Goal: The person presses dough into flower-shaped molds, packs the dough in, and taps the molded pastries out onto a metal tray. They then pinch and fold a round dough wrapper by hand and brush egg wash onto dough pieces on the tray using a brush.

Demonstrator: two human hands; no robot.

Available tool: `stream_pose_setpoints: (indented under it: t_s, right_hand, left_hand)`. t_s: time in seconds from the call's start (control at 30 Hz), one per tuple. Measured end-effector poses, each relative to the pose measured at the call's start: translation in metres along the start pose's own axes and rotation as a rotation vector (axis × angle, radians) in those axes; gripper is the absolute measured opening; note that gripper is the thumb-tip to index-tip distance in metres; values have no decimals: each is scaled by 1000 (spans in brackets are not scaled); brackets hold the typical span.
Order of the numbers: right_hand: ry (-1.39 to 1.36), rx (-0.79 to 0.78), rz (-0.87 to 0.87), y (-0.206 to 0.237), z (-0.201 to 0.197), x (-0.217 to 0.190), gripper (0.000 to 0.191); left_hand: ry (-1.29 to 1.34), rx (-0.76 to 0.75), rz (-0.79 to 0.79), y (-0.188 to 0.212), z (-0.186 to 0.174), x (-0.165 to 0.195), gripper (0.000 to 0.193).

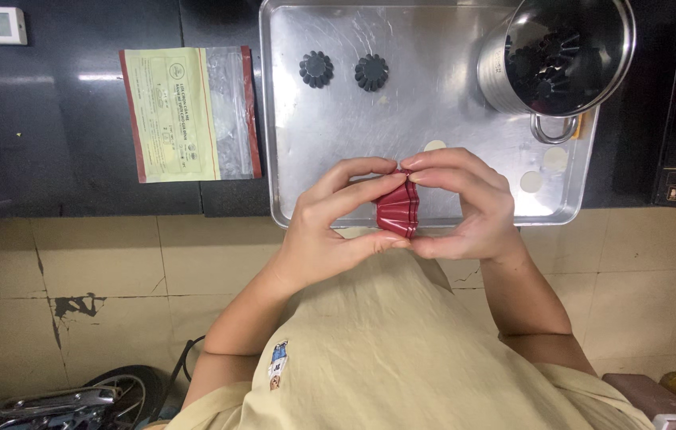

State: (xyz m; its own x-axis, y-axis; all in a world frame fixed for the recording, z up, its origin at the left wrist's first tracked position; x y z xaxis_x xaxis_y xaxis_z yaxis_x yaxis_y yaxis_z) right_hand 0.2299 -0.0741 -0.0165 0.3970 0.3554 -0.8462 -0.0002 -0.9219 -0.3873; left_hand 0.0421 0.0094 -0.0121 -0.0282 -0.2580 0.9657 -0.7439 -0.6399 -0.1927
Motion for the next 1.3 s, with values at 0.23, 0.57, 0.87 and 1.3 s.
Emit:
stream_pose_setpoints:
  t_s: [0.23, 0.57, 0.87, 1.3]
  right_hand:
    - [33, -48, -26, -1, 0, -2, 72]
    - [390, 5, 95, -18, 18, 1, 47]
    - [251, -5, 257, 21, 69, 102, 32]
    - [-875, 94, 742, 39, 124, 185, 66]
  left_hand:
    - [127, -6, -6, 11, 8, -27, 67]
    - [718, 80, -333, 3, 42, -104, 56]
    - [548, 160, -537, 22, 52, -195, 46]
    - [620, 30, -601, 34, 30, -260, 36]
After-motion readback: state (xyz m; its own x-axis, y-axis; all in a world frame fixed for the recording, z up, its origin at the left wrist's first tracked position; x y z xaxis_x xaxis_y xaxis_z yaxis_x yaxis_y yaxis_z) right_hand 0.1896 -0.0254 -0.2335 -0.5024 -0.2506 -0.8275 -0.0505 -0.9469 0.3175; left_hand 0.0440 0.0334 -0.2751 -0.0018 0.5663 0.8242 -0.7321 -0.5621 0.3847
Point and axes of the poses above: each hand's wrist, its own y-axis away from the middle knuckle, its own z-axis out of the palm, x = y × z, the point moved 4 cm from there along -y, towards the middle knuckle, and after that the axes turned 1 degree about -y, right-handed, at the moved point
